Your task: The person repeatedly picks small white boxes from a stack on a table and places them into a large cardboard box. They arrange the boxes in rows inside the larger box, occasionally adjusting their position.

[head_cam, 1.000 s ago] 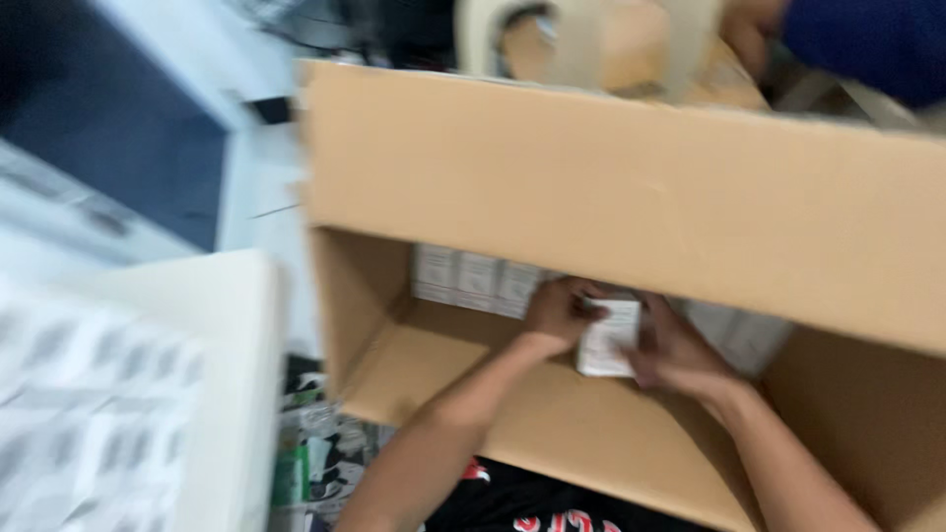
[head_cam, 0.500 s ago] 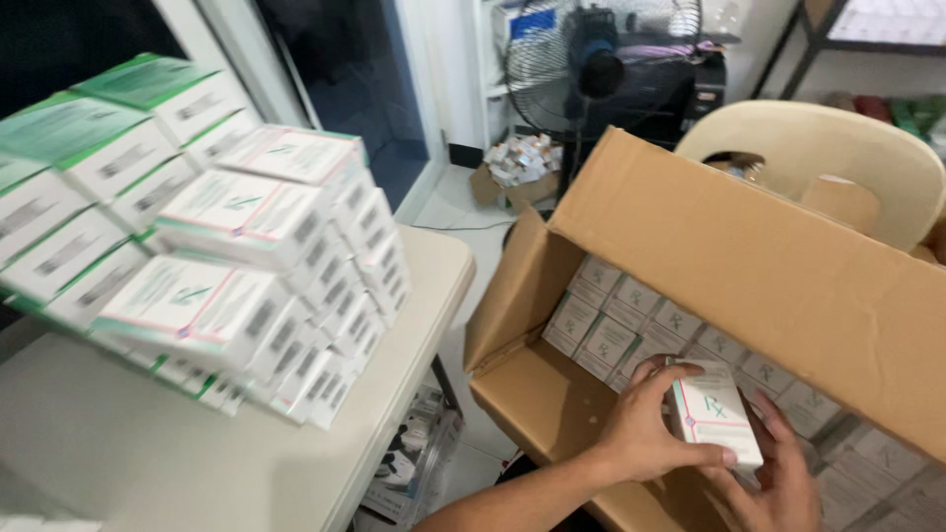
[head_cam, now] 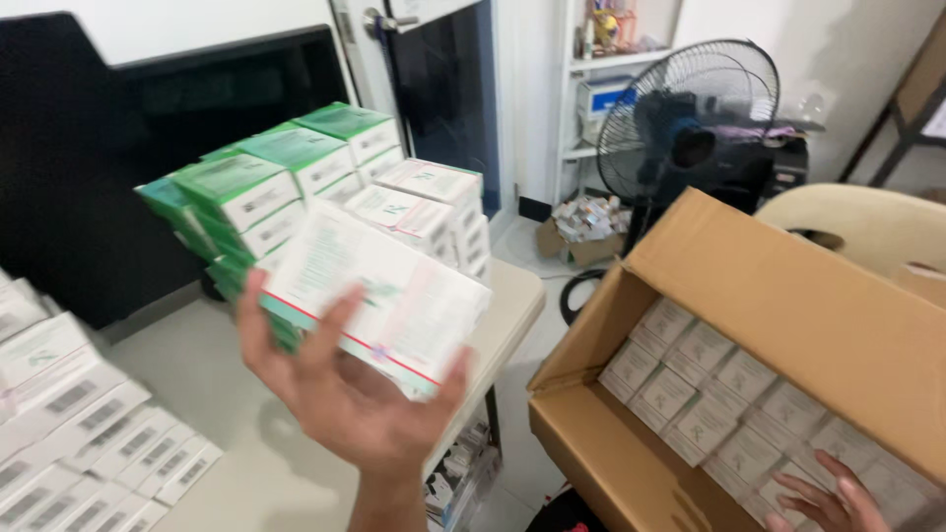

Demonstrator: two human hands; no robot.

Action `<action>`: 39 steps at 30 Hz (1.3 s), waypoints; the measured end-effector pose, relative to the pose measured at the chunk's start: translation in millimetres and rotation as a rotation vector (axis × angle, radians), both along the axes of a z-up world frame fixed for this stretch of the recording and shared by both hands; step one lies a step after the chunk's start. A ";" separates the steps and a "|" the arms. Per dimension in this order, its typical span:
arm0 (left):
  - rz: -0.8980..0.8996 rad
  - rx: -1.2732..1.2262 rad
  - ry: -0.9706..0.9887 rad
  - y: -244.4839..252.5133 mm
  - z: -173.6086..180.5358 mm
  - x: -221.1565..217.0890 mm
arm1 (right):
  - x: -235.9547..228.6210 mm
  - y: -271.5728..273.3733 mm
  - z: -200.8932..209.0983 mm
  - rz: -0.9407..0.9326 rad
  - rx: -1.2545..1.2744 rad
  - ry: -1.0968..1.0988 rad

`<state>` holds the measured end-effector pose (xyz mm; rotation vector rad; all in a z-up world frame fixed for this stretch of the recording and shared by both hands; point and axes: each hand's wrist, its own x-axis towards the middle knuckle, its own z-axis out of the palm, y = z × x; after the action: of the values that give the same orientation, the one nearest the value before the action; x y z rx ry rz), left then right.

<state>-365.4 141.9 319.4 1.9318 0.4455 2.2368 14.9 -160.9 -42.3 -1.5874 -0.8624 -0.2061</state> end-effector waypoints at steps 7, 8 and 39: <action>0.241 -0.274 0.065 48.5 0.1 -20.4 | 32.7 9.3 6.3 0.093 0.036 0.823; 0.230 -0.309 0.092 53.3 -2.3 -17.8 | 17.0 10.1 1.2 0.046 0.017 0.514; -1.097 -0.753 0.193 74.4 -33.1 46.3 | -57.0 6.4 67.0 0.016 -0.124 -0.166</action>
<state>-319.1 216.3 286.3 1.4075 0.1271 0.9896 -42.1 -154.4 24.7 -1.6959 -1.0323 -0.2804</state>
